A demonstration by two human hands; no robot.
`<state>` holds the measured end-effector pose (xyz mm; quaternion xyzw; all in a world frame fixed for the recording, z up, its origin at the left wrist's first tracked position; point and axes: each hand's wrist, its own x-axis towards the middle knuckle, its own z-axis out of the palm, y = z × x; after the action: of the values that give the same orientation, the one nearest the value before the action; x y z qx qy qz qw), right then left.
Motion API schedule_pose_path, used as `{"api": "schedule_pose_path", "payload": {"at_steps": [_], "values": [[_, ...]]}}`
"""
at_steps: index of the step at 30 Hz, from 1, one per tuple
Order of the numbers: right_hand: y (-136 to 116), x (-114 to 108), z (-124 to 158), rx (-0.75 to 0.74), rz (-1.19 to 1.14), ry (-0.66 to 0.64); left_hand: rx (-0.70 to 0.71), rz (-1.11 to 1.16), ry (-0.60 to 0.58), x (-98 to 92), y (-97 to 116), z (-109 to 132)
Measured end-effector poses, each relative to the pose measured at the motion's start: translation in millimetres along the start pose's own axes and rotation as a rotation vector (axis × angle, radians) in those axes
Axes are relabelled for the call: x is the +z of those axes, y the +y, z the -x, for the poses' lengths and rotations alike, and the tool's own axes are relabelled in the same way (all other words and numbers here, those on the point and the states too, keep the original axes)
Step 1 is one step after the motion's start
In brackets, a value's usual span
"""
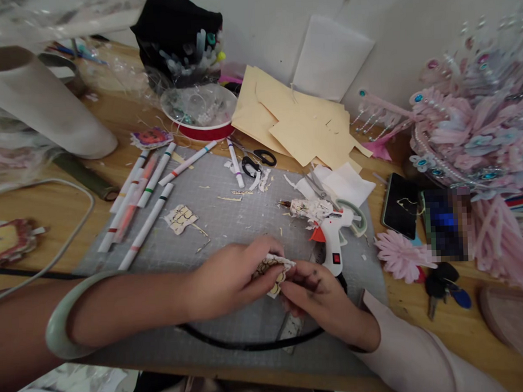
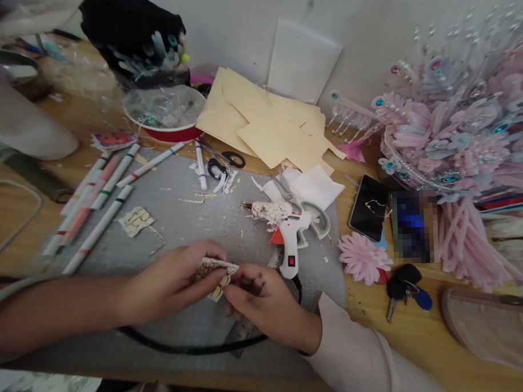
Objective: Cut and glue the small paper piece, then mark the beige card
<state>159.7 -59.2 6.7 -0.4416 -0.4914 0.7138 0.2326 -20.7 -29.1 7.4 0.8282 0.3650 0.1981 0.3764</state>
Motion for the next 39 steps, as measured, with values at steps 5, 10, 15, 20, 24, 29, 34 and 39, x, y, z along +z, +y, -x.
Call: {"api": "schedule_pose_path", "payload": {"at_steps": [5, 10, 15, 20, 24, 29, 34, 39], "values": [[-1.8, -1.1, 0.7, -0.034, -0.027, -0.02, -0.086, 0.126, -0.005, -1.2, -0.8, -1.7], [0.0, 1.9, -2.5, 0.01, -0.012, 0.016, -0.098, 0.12, -0.03, -0.8, 0.3, -1.2], [0.6, 2.0, -3.1, 0.033, 0.009, 0.023, -0.09, 0.082, -0.027, 0.1, 0.6, -0.6], [2.0, 1.8, -3.2, 0.013, 0.018, 0.022, -0.018, -0.021, -0.01, 0.3, 0.0, 0.0], [3.0, 4.0, -4.2, -0.029, 0.032, 0.029, 0.085, -0.103, 0.03, 1.5, -0.9, 0.8], [2.1, 6.3, -4.0, -0.064, 0.022, 0.053, 0.182, -0.176, 0.04, 5.1, -3.5, 3.1], [3.3, 1.9, -2.6, 0.018, -0.013, 0.004, 0.088, -0.055, 0.036, 2.3, -2.0, 1.0], [4.3, -3.2, -0.1, 0.012, -0.091, -0.004, -0.071, 0.197, 0.056, -3.4, 0.4, -4.9]]}}
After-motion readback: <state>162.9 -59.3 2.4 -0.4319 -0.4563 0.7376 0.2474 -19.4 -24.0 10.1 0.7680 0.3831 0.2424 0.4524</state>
